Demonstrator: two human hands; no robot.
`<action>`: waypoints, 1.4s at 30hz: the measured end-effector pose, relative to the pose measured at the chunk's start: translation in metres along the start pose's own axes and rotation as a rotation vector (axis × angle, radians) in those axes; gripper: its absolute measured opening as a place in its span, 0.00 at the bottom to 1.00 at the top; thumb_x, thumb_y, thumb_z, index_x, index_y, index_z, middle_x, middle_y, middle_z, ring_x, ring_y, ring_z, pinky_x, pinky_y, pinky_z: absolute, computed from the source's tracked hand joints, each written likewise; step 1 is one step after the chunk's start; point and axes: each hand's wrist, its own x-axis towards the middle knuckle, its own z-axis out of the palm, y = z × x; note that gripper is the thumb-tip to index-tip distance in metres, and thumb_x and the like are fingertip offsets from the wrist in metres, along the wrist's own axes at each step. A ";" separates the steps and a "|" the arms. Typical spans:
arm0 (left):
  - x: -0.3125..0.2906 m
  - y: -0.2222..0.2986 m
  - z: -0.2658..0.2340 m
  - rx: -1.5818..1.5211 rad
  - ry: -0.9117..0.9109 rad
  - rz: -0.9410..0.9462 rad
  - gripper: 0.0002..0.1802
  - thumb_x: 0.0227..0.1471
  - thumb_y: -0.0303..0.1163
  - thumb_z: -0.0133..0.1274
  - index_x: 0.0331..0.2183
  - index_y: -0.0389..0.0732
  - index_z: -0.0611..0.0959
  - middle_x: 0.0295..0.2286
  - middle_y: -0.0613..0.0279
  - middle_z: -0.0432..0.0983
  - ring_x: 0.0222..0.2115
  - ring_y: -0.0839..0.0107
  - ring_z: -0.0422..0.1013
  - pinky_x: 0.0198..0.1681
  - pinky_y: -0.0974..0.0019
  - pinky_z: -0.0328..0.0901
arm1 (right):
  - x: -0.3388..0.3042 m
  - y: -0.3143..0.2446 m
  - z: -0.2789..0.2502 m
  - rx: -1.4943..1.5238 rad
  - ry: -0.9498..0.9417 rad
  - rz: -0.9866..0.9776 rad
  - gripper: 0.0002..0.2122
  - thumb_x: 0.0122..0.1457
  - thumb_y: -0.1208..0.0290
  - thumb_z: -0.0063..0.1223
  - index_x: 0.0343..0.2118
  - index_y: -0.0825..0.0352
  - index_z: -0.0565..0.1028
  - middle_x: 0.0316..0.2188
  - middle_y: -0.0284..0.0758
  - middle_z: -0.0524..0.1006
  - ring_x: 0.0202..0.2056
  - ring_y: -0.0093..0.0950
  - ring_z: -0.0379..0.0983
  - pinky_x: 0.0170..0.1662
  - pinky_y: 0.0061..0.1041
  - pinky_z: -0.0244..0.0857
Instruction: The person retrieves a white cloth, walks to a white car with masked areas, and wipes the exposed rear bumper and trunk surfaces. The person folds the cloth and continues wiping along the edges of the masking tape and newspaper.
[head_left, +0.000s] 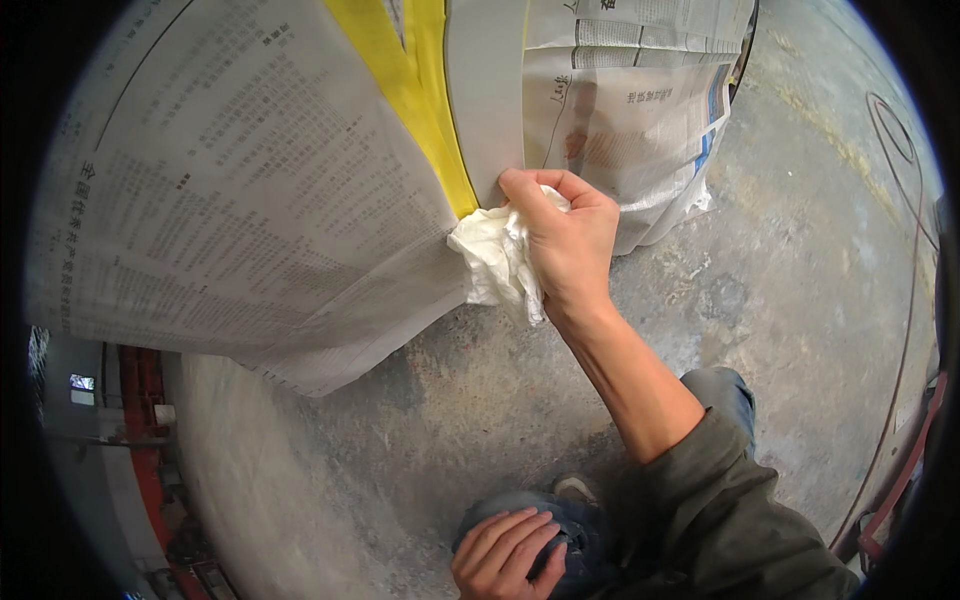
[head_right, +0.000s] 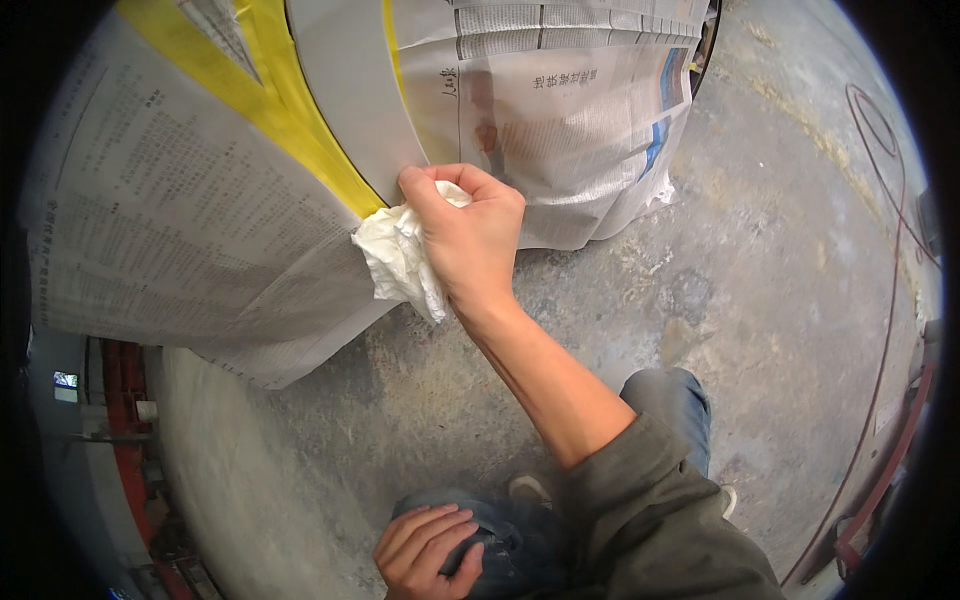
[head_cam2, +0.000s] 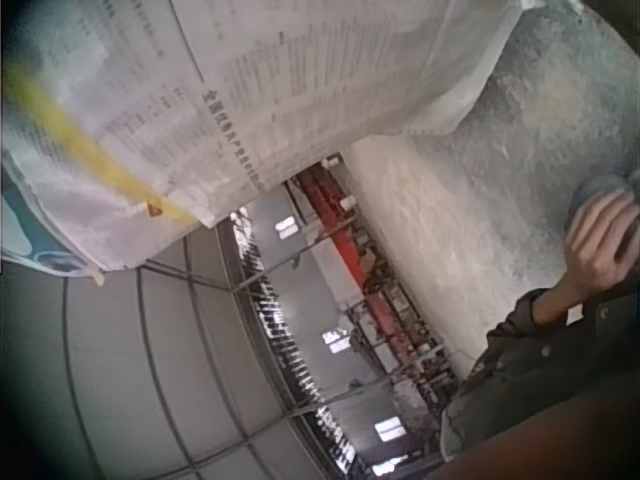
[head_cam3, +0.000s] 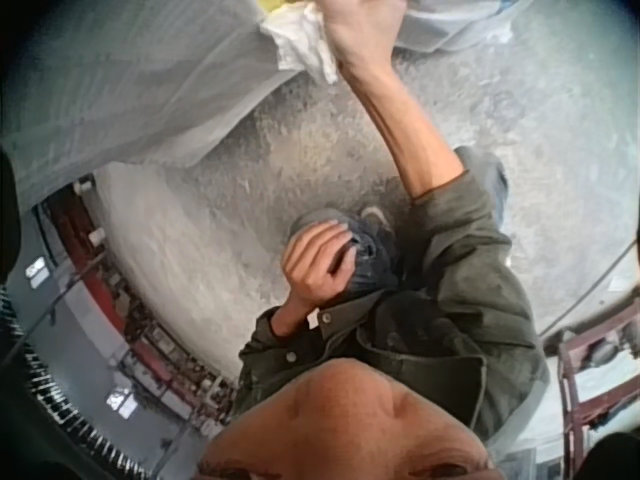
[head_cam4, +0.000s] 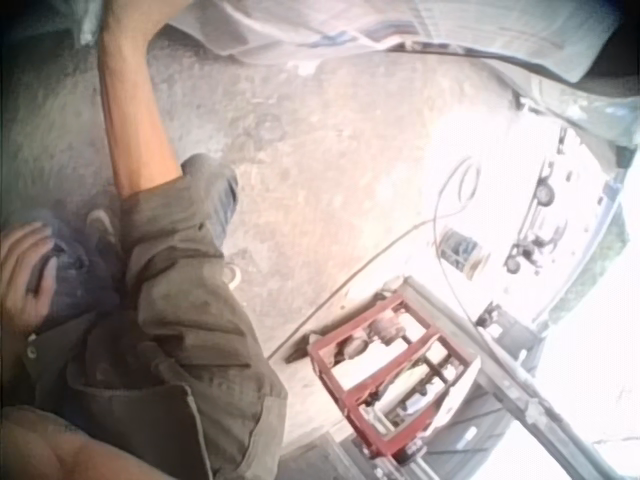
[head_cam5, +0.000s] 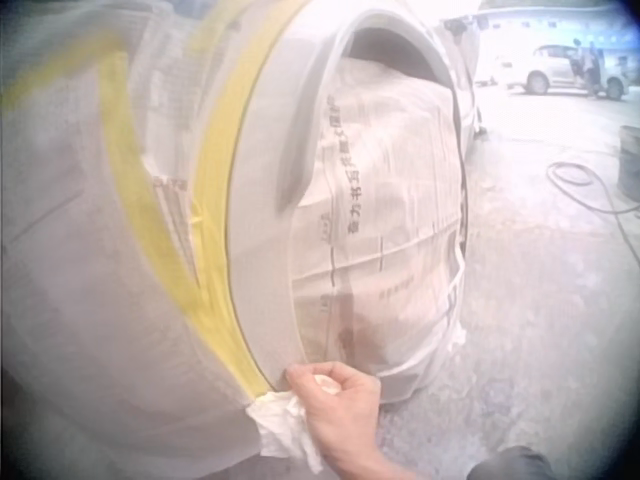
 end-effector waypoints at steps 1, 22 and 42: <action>0.001 0.001 0.000 0.001 -0.001 -0.005 0.08 0.50 0.27 0.63 0.34 0.35 0.87 0.36 0.52 0.84 0.41 0.54 0.80 0.47 0.54 0.74 | 0.000 0.001 0.000 0.001 -0.004 0.007 0.11 0.55 0.69 0.65 0.30 0.75 0.82 0.23 0.30 0.80 0.25 0.16 0.72 0.30 0.19 0.66; 0.007 0.006 0.001 0.010 -0.020 -0.015 0.09 0.50 0.27 0.65 0.35 0.36 0.87 0.37 0.53 0.84 0.42 0.54 0.80 0.47 0.53 0.73 | 0.002 -0.041 0.032 0.022 -0.055 -0.149 0.11 0.53 0.69 0.64 0.27 0.75 0.82 0.20 0.29 0.79 0.23 0.14 0.70 0.28 0.18 0.64; 0.003 0.005 0.006 0.025 -0.002 0.001 0.09 0.51 0.29 0.65 0.36 0.36 0.88 0.37 0.52 0.84 0.42 0.54 0.79 0.48 0.53 0.73 | 0.001 -0.045 0.035 0.002 -0.067 -0.191 0.11 0.54 0.70 0.64 0.26 0.75 0.81 0.19 0.28 0.78 0.22 0.13 0.68 0.27 0.18 0.63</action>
